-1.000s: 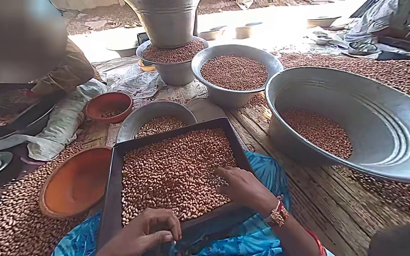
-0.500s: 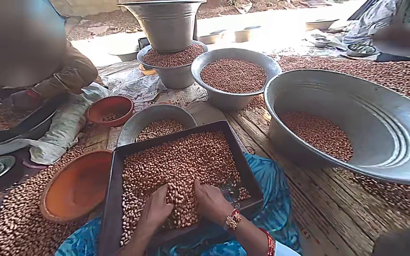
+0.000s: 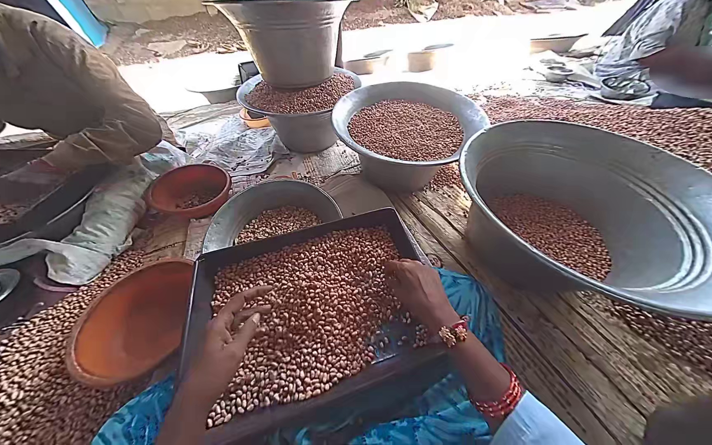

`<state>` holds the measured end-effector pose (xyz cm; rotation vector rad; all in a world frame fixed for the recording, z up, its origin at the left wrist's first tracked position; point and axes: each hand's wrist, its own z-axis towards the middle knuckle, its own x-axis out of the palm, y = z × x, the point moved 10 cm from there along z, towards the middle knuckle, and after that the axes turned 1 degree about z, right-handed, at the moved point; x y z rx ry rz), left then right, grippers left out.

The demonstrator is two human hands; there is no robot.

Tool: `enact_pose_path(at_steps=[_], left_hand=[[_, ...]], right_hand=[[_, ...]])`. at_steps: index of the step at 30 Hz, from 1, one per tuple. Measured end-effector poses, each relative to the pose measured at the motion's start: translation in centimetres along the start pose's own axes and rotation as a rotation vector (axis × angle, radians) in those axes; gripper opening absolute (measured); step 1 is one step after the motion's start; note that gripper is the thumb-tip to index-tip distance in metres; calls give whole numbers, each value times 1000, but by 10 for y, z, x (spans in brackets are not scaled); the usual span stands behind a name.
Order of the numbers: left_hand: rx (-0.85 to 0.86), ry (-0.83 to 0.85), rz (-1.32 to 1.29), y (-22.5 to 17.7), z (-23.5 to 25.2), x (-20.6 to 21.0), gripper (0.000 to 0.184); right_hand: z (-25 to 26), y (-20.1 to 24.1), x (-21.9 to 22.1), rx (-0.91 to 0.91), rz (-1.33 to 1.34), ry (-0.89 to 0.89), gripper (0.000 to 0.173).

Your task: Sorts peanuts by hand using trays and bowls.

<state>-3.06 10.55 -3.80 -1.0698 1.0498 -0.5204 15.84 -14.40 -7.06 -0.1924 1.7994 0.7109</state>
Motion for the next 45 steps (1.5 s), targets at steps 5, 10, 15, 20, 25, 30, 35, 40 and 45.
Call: enact_pose_path(at_steps=[5, 10, 15, 20, 25, 30, 35, 40, 45], left_hand=[[61, -79, 210, 3, -11, -24, 35], [105, -58, 438, 7, -24, -16, 25], [8, 42, 468, 19, -31, -10, 21], [-376, 402, 680, 48, -45, -10, 27], [-566, 667, 975, 64, -63, 28, 46], [-506, 601, 852, 42, -50, 102, 51], [-299, 402, 150, 12, -17, 127, 73], [-60, 51, -27, -5, 12, 52, 48], [-32, -90, 609, 35, 24, -27, 43]], right_hand=[[3, 2, 13, 23, -56, 43, 27], [4, 2, 15, 50, -66, 87, 27], [-25, 52, 14, -318, 287, 302, 22], [-43, 76, 17, -419, 393, 341, 22], [-35, 36, 50, 38, -88, 402, 47], [-47, 59, 92, -83, 15, 575, 65], [-29, 66, 77, -123, 288, 463, 62], [-15, 59, 8, -427, 726, -21, 39], [-11, 27, -19, -295, 614, -131, 28]])
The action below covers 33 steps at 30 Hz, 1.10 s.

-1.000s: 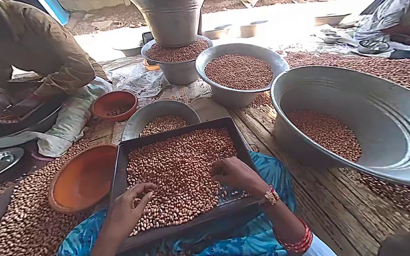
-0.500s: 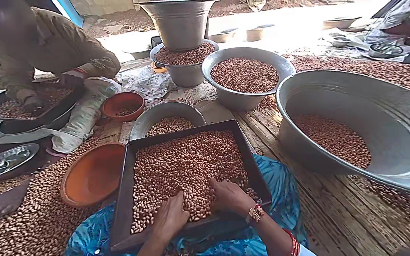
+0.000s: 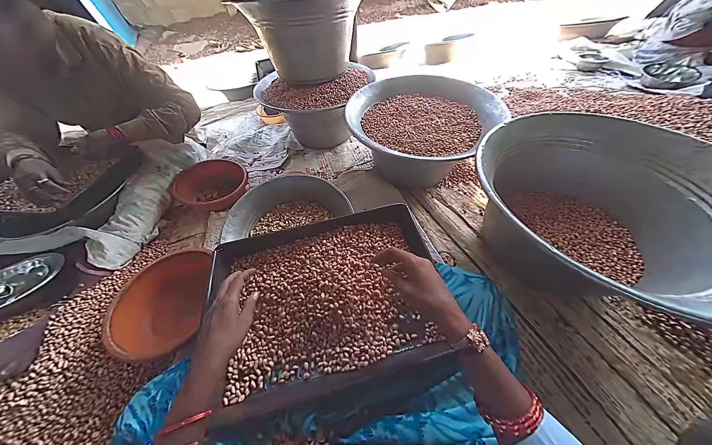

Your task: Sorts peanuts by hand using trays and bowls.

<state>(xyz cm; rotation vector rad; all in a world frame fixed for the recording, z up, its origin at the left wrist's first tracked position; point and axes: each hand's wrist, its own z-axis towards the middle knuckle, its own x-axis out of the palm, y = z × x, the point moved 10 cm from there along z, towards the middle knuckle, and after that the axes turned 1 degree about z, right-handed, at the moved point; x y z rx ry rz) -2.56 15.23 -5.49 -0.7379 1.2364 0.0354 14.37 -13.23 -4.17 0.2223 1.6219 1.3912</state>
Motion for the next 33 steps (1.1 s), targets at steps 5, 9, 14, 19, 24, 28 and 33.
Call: enact_pose_path(at_steps=[5, 9, 14, 19, 24, 28, 33], left_hand=[[-97, 232, 285, 0, 2, 42, 73], [-110, 369, 367, -48, -1, 74, 75], [-139, 568, 66, -72, -9, 104, 92], [-481, 327, -821, -41, -26, 92, 72], [-558, 141, -937, -36, -24, 53, 60], [-140, 138, -788, -50, -4, 12, 56], [55, 41, -475, -43, -3, -24, 41]], right_hand=[[-5, -33, 11, 429, -491, 167, 50], [0, -31, 63, 400, -543, 296, 68], [-1, 0, 115, 368, -398, 424, 70], [8, 22, 126, 193, -36, 364, 79], [28, 57, 104, -87, 88, 316, 45], [52, 60, 68, -121, -131, 199, 37], [58, 44, 40, -12, -295, 116, 26]])
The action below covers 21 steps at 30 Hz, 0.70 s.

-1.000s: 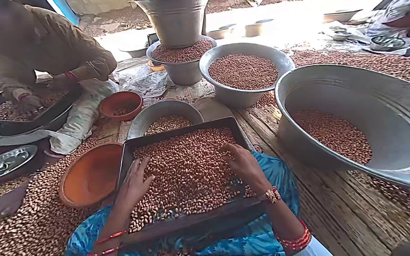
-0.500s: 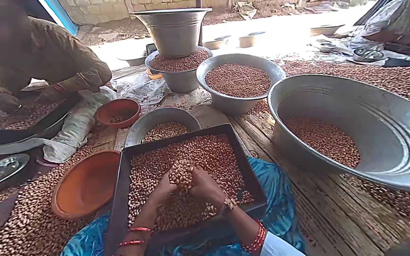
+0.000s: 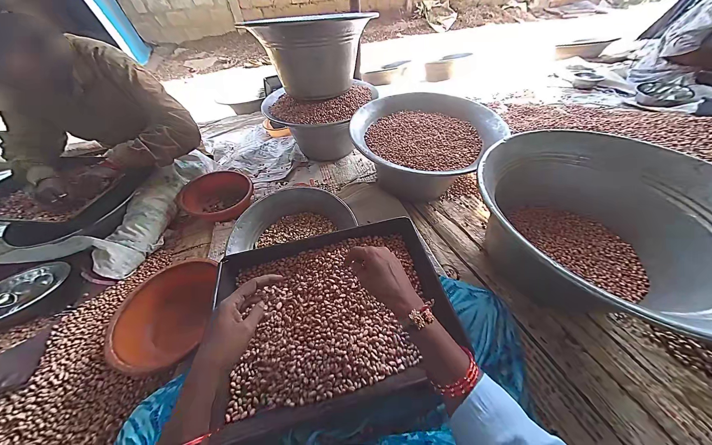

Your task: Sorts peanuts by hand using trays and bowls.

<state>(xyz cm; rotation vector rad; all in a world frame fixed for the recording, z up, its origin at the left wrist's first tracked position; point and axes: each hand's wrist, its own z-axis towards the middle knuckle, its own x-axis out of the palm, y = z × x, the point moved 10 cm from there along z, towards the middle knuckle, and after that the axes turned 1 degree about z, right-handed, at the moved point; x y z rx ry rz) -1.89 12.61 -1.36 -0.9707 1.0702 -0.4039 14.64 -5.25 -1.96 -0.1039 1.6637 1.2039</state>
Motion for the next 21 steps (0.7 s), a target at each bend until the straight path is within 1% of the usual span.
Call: enact_pose_path(at_steps=[3, 5, 8, 11, 14, 16, 18, 19, 21], left_hand=[[103, -65, 239, -7, -6, -5, 32], [139, -81, 366, -13, -7, 6, 25], [146, -43, 438, -24, -4, 37, 18], [222, -42, 529, -34, 5, 71, 15], [254, 1, 608, -31, 18, 99, 15], [255, 40, 633, -25, 26, 110, 15], [232, 36, 594, -21, 30, 106, 14], [181, 33, 533, -17, 31, 99, 15], [16, 38, 325, -4, 31, 82, 17]], right_hand=[[-7, -12, 11, 78, -46, 84, 24], [-13, -17, 19, 132, -86, 141, 24], [-19, -25, 25, 172, -98, 152, 24], [-23, -30, 24, 192, -109, 153, 24], [-25, -31, 27, 174, -100, 165, 24], [-24, -27, 36, 132, -86, 177, 23], [-23, -22, 47, 80, -87, 185, 23], [-23, -21, 53, 64, -96, 189, 23], [-21, -22, 61, 57, -111, 194, 23]])
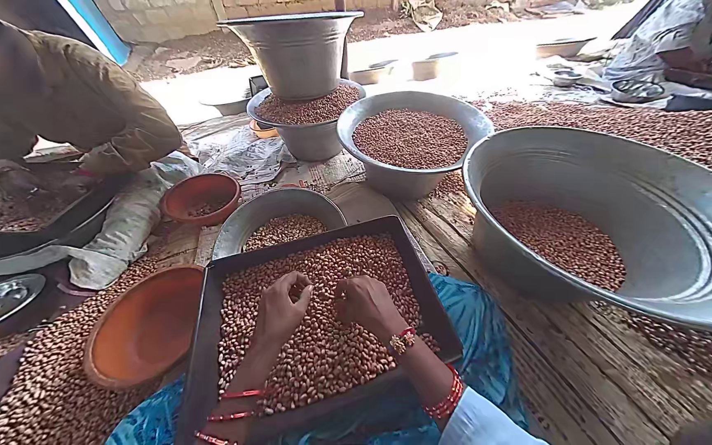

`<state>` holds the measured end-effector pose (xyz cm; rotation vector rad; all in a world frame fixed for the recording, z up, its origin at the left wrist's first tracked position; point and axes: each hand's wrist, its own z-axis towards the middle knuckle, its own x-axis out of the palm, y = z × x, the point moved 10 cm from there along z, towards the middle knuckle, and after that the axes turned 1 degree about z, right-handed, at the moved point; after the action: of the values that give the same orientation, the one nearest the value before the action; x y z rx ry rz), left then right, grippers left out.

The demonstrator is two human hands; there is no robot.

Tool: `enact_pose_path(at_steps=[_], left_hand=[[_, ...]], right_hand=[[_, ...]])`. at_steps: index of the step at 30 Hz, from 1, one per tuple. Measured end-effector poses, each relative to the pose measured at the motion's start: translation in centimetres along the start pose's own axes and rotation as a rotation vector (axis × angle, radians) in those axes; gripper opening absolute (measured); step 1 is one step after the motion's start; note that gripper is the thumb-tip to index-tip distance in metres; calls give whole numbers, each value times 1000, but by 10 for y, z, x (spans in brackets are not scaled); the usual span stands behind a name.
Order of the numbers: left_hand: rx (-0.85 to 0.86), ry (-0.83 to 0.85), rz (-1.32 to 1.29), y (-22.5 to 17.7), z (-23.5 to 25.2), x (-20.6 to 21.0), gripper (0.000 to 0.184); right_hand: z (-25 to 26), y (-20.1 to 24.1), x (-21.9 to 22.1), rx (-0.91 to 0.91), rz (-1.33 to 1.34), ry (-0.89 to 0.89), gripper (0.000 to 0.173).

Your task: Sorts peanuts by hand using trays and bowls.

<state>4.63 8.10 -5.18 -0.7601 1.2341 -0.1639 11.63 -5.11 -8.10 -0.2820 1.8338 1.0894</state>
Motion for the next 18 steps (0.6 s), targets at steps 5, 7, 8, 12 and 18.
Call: enact_pose_path(at_steps=[5, 7, 8, 12, 18], left_hand=[[-33, 177, -103, 0, -24, 10, 21], [75, 229, 6, -20, -35, 24, 19], [157, 224, 58, -31, -40, 31, 19], [226, 298, 251, -44, -43, 60, 21], [168, 345, 291, -36, -38, 62, 22]], right_hand=[[3, -11, -11, -20, 194, -65, 26], [0, -22, -31, -18, 395, -226, 27], [-4, -29, -40, -9, 488, -305, 27], [-20, -50, -55, 118, 500, -351, 24], [-23, -43, -17, 144, 131, -93, 24]])
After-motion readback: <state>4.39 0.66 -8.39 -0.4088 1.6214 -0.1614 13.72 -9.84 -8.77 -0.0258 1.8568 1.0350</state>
